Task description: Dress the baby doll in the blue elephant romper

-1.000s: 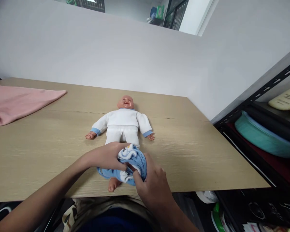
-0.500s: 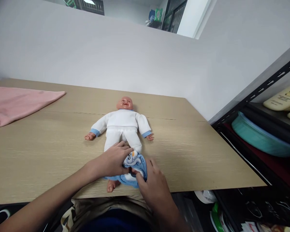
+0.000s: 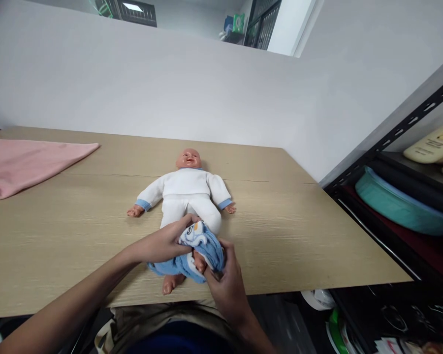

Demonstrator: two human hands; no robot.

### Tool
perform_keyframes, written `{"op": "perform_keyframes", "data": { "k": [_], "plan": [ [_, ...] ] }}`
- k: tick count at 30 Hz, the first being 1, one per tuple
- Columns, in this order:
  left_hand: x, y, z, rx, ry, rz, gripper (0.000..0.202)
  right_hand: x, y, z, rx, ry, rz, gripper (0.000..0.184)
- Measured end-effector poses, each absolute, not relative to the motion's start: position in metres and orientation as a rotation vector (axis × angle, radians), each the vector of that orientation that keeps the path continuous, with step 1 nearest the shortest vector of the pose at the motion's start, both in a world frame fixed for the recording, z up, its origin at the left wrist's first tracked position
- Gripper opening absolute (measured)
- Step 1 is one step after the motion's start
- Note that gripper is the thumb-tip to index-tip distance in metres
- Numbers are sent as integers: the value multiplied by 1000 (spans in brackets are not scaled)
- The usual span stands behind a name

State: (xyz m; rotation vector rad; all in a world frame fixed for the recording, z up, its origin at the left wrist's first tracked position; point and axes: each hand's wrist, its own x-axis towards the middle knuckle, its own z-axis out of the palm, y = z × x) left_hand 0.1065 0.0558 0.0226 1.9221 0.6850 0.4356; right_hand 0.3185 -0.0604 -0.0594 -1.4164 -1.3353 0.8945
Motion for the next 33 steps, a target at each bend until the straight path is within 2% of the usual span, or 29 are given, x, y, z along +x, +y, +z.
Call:
{"op": "perform_keyframes", "data": {
  "k": [3,5,9,11,16,19,21,23,24,26,31,33],
  "plan": [
    [102,59,26,1881,647,424,43,325,-53,-52,-1336,-1380,731,58],
    [100,62,26,1888,632,405,41,332,-47,-43,-1294,-1445,664,56],
    [97,67,24,1864,551,391,32,347,-35,-27,-1297,-1527,754,27],
    [98,69,23,1832,557,413,34,355,-27,-21,-1303,-1540,858,24],
    [103,71,23,1814,611,487,37,375,1,-8,-1103,-1674,1336,49],
    [98,67,32,1972,746,509,47,387,15,0,-974,-1740,1495,64],
    [87,62,41,2061,838,491,54,391,20,4,-999,-1773,1421,50],
    [71,56,48,2107,902,460,58,390,23,7,-1086,-1828,1199,33],
    [62,53,50,2129,939,451,56,387,25,8,-1118,-1864,1093,31],
    [44,47,49,2159,1021,438,52,380,28,8,-1148,-1885,1004,32],
    [22,35,31,2038,1116,460,36,365,45,6,-1208,-1663,1105,38],
    [22,33,25,1984,1079,491,32,365,53,8,-1240,-1742,1145,41]
  ]
}}
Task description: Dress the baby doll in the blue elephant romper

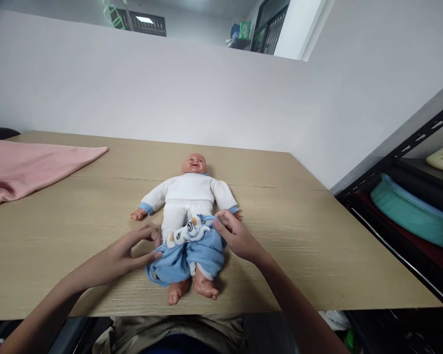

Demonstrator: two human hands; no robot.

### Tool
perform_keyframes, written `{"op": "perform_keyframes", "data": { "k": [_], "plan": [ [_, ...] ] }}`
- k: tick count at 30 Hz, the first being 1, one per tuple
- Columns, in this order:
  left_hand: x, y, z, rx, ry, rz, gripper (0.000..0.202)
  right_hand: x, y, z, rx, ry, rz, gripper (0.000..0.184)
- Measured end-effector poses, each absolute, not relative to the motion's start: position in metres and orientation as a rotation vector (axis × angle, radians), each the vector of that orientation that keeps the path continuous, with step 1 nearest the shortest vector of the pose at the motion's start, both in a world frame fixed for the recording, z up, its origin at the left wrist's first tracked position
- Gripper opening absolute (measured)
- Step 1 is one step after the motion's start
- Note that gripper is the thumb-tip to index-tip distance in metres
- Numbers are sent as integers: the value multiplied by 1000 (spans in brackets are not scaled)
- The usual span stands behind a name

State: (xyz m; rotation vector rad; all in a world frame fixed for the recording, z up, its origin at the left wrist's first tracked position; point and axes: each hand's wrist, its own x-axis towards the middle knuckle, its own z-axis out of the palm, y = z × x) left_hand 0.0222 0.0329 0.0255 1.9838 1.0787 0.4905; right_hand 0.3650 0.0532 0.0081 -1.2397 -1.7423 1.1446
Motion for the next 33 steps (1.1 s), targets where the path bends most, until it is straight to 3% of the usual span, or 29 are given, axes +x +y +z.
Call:
{"op": "perform_keyframes", "data": {
  "k": [5,12,19,26,33],
  "plan": [
    [32,21,21,1908,1067,558,37,370,66,18,-1234,-2060,1081,36],
    [53,25,8,1800,1139,731,31,354,76,3,-1147,-1785,1117,33],
    [60,73,2,1633,1162,773,45,341,99,-9,-1262,-1741,896,31],
    [54,86,2,1963,1173,1024,33,339,91,0,-1281,-1875,644,25],
    [69,153,-11,1550,1211,1003,45,321,135,5,-1403,-1803,529,20]
  ]
}}
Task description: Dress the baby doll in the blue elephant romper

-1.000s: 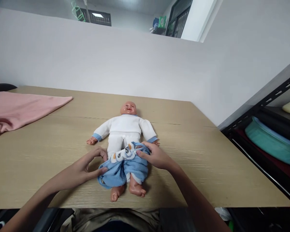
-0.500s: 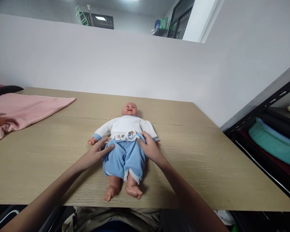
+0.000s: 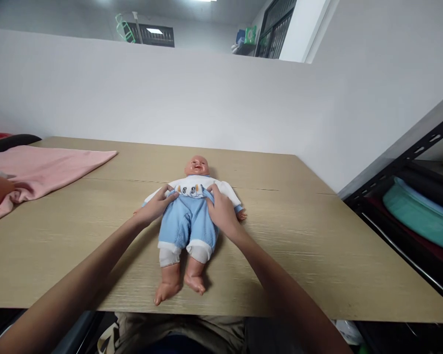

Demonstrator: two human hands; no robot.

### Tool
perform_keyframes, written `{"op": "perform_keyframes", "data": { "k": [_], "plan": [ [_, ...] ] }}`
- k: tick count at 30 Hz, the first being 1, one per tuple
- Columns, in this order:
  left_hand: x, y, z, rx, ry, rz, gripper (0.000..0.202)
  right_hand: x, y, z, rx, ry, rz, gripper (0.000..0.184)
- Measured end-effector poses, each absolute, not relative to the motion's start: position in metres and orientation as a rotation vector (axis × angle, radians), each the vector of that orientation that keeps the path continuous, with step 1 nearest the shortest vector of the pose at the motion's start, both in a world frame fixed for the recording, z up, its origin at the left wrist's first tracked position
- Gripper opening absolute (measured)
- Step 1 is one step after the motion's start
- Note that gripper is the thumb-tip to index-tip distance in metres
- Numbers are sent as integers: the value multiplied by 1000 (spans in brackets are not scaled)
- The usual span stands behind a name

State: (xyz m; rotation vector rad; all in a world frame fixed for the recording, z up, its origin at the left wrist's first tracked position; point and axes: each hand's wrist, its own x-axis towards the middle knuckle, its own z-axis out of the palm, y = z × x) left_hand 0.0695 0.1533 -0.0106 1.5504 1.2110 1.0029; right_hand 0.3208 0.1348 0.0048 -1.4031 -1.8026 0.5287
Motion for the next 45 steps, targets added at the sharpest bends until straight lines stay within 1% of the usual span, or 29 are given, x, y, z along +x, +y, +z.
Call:
{"op": "perform_keyframes", "data": {
  "k": [4,6,8,13,15,17,19,22,25,29,32,34,36,38,42,45],
  "plan": [
    [66,169,-10,1538,1139,908,58,324,158,-4,-1418,-1717,610,20],
    [56,167,-10,1541,1117,864,60,331,156,-10,-1378,-1701,699,23],
    [44,164,-12,1543,1106,837,56,340,147,-16,-1327,-1681,798,28],
    [21,158,-29,1459,1074,828,38,362,119,-37,-1247,-1500,1062,39],
    [22,158,-37,1366,1045,840,38,364,114,-48,-1233,-1389,1145,43],
    [29,157,-45,1276,1013,861,44,363,114,-58,-1230,-1293,1181,49],
    [38,155,-51,1225,972,880,54,359,117,-64,-1237,-1245,1190,52],
    [50,156,-56,1229,916,892,61,356,124,-65,-1242,-1280,1185,48],
    [53,164,-50,1320,922,916,51,360,130,-53,-1213,-1423,1147,41],
    [41,173,-24,1514,865,859,40,369,130,-23,-1169,-1636,1081,29],
    [34,174,-4,1650,785,761,38,366,125,1,-1181,-1901,859,20],
    [36,176,6,1768,772,770,37,357,126,12,-1178,-2084,632,14],
    [42,183,12,1903,800,805,34,346,133,16,-1175,-2128,500,13],
    [52,193,15,1973,852,796,33,334,146,14,-1214,-2022,531,18],
    [66,213,15,1851,961,713,45,326,173,6,-1244,-1707,832,33],
    [64,220,17,1803,950,644,47,336,179,-1,-1283,-1700,922,36]
  ]
}}
